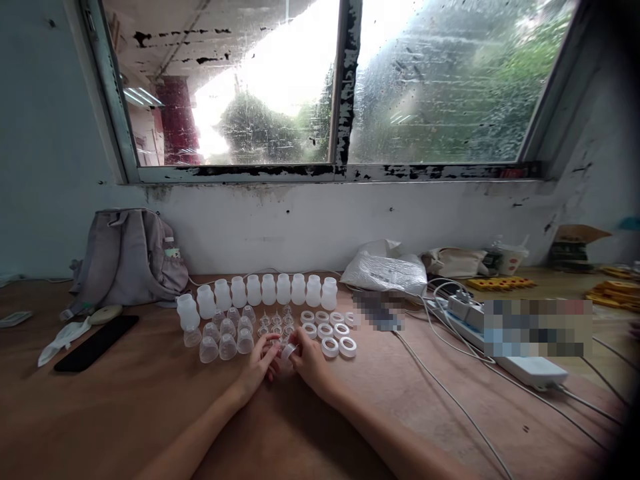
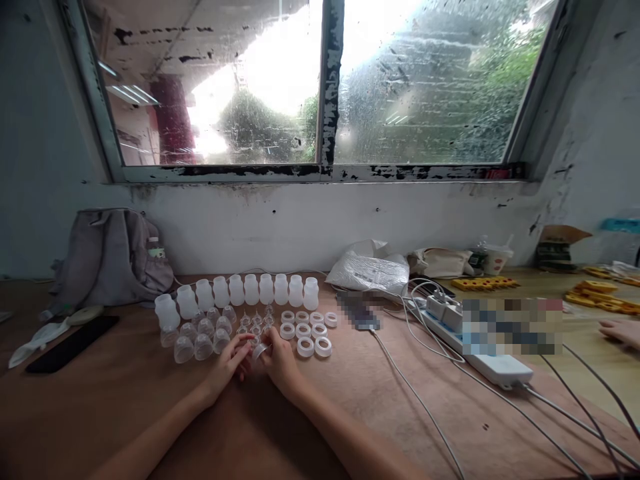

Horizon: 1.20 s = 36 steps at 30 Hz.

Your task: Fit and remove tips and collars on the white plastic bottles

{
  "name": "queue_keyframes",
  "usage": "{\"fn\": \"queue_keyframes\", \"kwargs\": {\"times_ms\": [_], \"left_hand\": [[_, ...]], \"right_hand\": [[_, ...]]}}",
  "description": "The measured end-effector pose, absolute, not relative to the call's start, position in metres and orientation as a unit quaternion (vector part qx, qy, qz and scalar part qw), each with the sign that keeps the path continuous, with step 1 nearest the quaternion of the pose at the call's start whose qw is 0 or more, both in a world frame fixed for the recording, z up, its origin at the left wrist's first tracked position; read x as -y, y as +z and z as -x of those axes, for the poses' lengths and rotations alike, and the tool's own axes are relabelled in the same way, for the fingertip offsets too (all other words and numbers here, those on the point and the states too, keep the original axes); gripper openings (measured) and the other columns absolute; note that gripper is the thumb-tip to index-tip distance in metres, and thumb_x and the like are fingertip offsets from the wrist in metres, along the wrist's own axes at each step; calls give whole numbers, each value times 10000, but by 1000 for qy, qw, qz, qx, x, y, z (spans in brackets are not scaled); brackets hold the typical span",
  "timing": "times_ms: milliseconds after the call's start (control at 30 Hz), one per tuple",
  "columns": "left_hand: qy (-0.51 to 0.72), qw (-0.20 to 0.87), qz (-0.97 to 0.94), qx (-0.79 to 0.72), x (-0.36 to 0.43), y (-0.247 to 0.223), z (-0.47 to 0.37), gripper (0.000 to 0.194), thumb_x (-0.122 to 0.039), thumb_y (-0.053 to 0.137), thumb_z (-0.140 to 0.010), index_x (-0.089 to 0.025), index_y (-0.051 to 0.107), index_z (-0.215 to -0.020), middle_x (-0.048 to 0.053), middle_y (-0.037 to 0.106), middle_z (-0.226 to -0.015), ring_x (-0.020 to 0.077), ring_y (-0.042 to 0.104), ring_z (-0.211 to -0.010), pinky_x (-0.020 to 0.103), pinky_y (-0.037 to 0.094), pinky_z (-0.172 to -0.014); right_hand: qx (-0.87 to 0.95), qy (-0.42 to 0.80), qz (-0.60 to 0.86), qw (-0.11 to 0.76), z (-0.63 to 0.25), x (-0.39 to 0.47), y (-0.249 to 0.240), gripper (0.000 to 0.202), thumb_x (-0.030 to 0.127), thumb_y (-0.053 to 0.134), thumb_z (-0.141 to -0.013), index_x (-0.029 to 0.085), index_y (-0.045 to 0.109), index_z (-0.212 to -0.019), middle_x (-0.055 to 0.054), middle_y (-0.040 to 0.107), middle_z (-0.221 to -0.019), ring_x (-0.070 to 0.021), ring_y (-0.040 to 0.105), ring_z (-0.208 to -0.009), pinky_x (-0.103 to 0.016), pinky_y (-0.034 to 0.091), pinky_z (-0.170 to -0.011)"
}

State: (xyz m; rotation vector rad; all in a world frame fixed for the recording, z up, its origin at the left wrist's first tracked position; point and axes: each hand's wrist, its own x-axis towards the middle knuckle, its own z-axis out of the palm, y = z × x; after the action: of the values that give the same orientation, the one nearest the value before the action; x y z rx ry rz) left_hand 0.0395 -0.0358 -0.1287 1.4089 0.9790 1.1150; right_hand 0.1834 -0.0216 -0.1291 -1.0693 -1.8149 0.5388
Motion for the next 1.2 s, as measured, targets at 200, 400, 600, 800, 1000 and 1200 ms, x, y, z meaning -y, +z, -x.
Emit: {"fn": "queue_keyframes", "kwargs": {"times_ms": [200,400,600,800,1000,1200], "left_hand": [[472,533,-562,-422,31,-129,-36,426,-421,532,-707,-165,414,-1025,-9,513,-689,87,505,-491,164,351,-365],[483,534,-551,-423,32,-126,-33,448,-400,553,-697,-188,380,-1051,10,523,-785,93,539,-543,166,385,-395],[477,530,-559,-422,32,-125,-32,443,-408,546,-698,-183,386,-1045,9,511,-790,90,528,-556,164,381,-394],[466,500,-608,-403,32,-128,-32,397,-375,534,-712,-165,414,-1025,4,489,-751,101,509,-613,162,380,-405],[458,489,-623,-403,29,-133,-32,421,-349,574,-680,-158,424,-1024,18,480,-779,111,494,-647,168,388,-410],[461,478,-625,-410,32,-129,-33,394,-387,571,-677,-141,478,-970,18,495,-728,126,485,-653,178,388,-419]], "right_hand": [[749,237,404,468,-182,30,-124,150,97,408,-662,189,432,-778,40,482,-586,-90,450,-489,-183,350,-465],[749,243,401,468,-181,29,-128,185,77,393,-670,187,439,-813,16,551,-637,-94,503,-496,-187,382,-475],[749,236,408,464,-181,27,-132,138,114,401,-725,191,440,-832,-5,583,-687,-113,542,-542,-213,416,-524],[776,168,409,450,-182,29,-131,236,26,376,-675,201,451,-814,-26,545,-793,-134,527,-702,-231,425,-626],[792,130,410,433,-183,30,-133,301,-2,346,-636,199,456,-832,-33,518,-836,-144,497,-752,-230,410,-634],[792,120,415,432,-183,26,-136,274,5,369,-640,198,460,-812,-28,537,-814,-145,496,-746,-232,399,-639]]}}
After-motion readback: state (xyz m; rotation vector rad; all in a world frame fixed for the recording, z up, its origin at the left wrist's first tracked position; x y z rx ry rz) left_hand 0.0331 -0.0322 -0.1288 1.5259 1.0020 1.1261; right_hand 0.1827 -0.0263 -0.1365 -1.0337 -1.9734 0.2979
